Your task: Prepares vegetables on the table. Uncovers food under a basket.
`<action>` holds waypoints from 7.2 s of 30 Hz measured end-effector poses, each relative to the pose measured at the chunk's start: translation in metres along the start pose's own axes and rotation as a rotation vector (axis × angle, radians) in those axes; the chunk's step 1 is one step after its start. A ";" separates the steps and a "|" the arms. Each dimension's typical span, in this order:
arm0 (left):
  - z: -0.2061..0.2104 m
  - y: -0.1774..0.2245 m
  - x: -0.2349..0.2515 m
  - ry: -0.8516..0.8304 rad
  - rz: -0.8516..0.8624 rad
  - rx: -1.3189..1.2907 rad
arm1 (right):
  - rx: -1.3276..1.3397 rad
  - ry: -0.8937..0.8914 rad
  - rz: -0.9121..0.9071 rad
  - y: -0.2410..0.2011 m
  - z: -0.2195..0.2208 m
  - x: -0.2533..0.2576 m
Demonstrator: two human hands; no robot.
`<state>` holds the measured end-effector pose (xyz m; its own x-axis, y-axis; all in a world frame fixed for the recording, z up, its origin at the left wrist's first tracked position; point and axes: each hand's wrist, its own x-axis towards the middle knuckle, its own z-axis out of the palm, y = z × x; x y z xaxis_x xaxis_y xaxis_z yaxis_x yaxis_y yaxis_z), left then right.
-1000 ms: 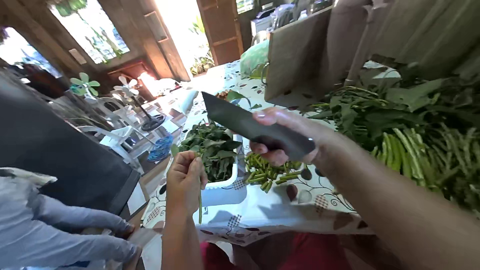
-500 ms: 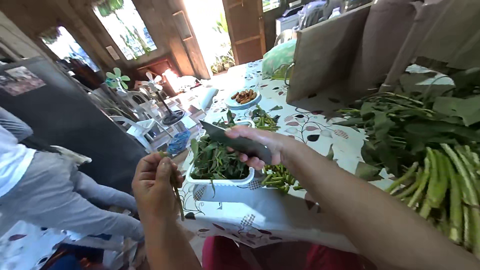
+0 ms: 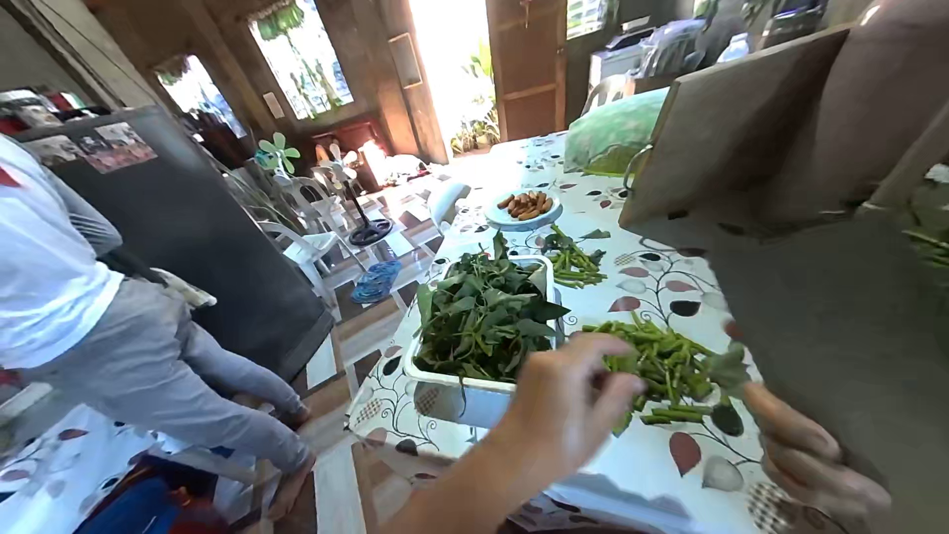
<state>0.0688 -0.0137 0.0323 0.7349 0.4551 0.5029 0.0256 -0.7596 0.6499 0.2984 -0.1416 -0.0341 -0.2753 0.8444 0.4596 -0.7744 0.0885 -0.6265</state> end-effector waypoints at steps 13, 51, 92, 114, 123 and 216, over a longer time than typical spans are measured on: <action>-0.076 -0.016 0.129 -0.359 -0.014 0.588 | 0.071 0.200 -0.121 0.020 -0.006 -0.034; -0.073 -0.064 0.156 -0.580 -0.222 0.831 | 0.191 0.336 -0.664 0.029 0.004 -0.038; 0.104 -0.001 0.120 -0.909 0.055 0.800 | 0.014 0.339 -0.792 0.048 -0.001 -0.071; -0.090 -0.020 0.083 0.108 -0.018 0.686 | -0.088 0.370 -0.777 0.047 0.001 -0.075; -0.096 -0.100 0.033 -0.257 -0.228 0.758 | 0.019 0.392 -0.847 0.037 0.037 -0.091; 0.129 0.113 0.204 -0.006 -0.213 -1.000 | -0.274 0.571 -0.671 -0.066 0.079 -0.080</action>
<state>0.3090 -0.0674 0.1347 0.7847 0.5310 0.3198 -0.4188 0.0737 0.9051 0.3266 -0.2565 0.0199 0.5615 0.6973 0.4455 -0.4887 0.7139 -0.5015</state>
